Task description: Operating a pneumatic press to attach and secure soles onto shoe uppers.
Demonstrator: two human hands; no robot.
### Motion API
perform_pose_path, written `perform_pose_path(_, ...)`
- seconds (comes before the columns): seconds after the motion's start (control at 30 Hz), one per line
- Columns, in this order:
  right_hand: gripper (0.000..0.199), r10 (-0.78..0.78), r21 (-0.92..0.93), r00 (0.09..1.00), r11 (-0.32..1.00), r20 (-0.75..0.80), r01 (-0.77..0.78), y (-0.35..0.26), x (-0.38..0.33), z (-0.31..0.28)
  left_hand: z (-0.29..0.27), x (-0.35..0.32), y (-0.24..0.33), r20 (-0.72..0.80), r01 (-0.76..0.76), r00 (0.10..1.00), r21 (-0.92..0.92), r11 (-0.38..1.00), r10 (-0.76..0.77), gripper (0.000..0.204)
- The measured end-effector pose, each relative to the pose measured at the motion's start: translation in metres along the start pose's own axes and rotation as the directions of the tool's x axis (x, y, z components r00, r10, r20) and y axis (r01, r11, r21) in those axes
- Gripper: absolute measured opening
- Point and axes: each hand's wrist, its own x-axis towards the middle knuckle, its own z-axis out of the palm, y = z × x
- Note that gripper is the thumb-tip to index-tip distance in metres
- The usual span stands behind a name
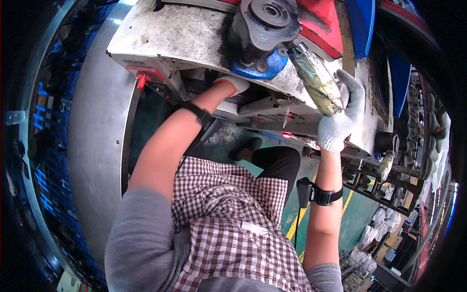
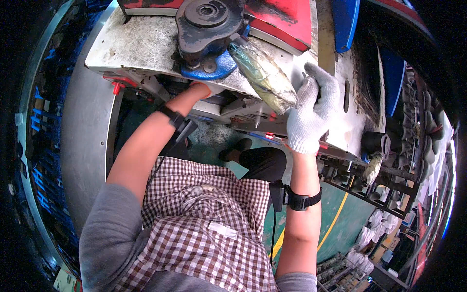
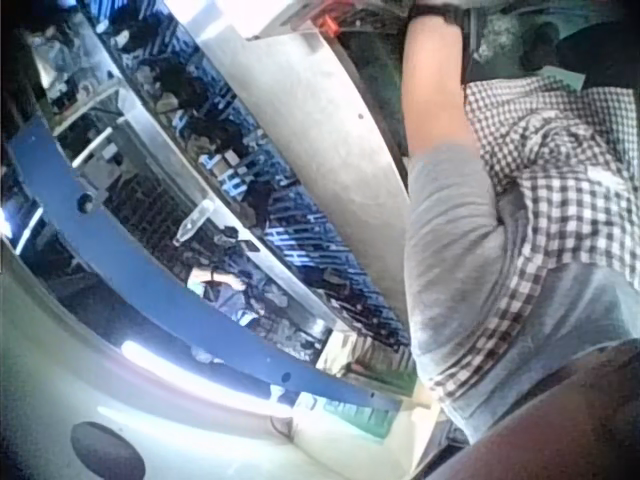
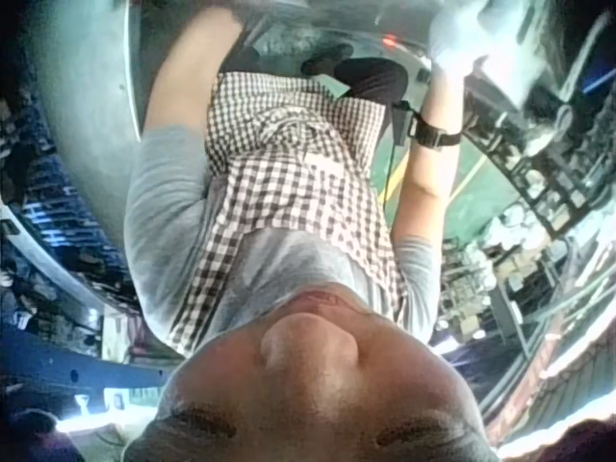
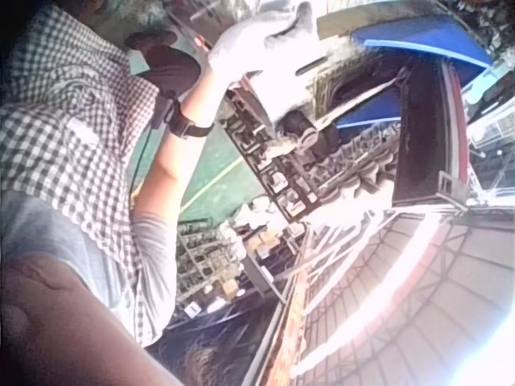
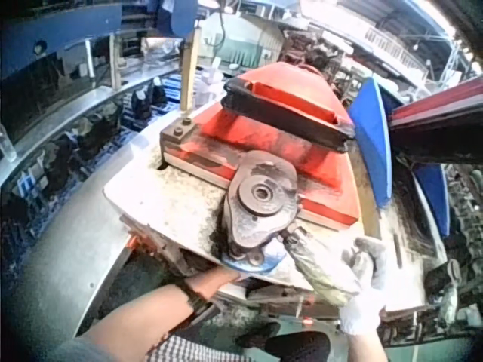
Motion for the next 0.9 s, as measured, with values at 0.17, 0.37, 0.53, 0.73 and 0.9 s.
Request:
perform_pose_path(0.17, 0.021, -0.159, -0.112, 0.984, 0.982, -0.081, 0.15, -0.004, 0.007, 0.001, -0.077, -0.097, 0.011, -0.146, -0.112, 0.986, -0.221, 0.969, 0.08, 0.038)
perform_pose_path(0.37, 0.019, -0.243, -0.149, 0.968, 0.962, -0.067, 0.231, -0.007, 0.009, 0.011, -0.191, -0.244, -0.001, 0.0, 0.033, 0.999, -0.427, 0.904, -0.037, 0.031)
perform_pose_path(0.53, 0.024, -0.063, -0.133, 0.996, 0.99, -0.063, 0.054, 0.03, 0.012, -0.014, -0.243, -0.33, -0.026, -0.284, 0.192, 0.918, -0.291, 0.937, -0.276, 0.032)
perform_pose_path(0.73, 0.031, -0.015, 0.049, 0.996, 0.999, -0.09, 0.02, -0.027, 0.006, 0.001, -0.262, -0.461, -0.162, -0.768, 0.622, 0.012, -0.496, 0.606, -0.641, 0.044)
perform_pose_path(0.9, 0.036, 0.056, 0.253, 0.994, 0.967, -0.093, -0.031, -0.026, 0.008, 0.009, -0.28, -0.522, -0.267, -0.025, -0.422, -0.255, -0.896, 0.135, -0.967, 0.078)
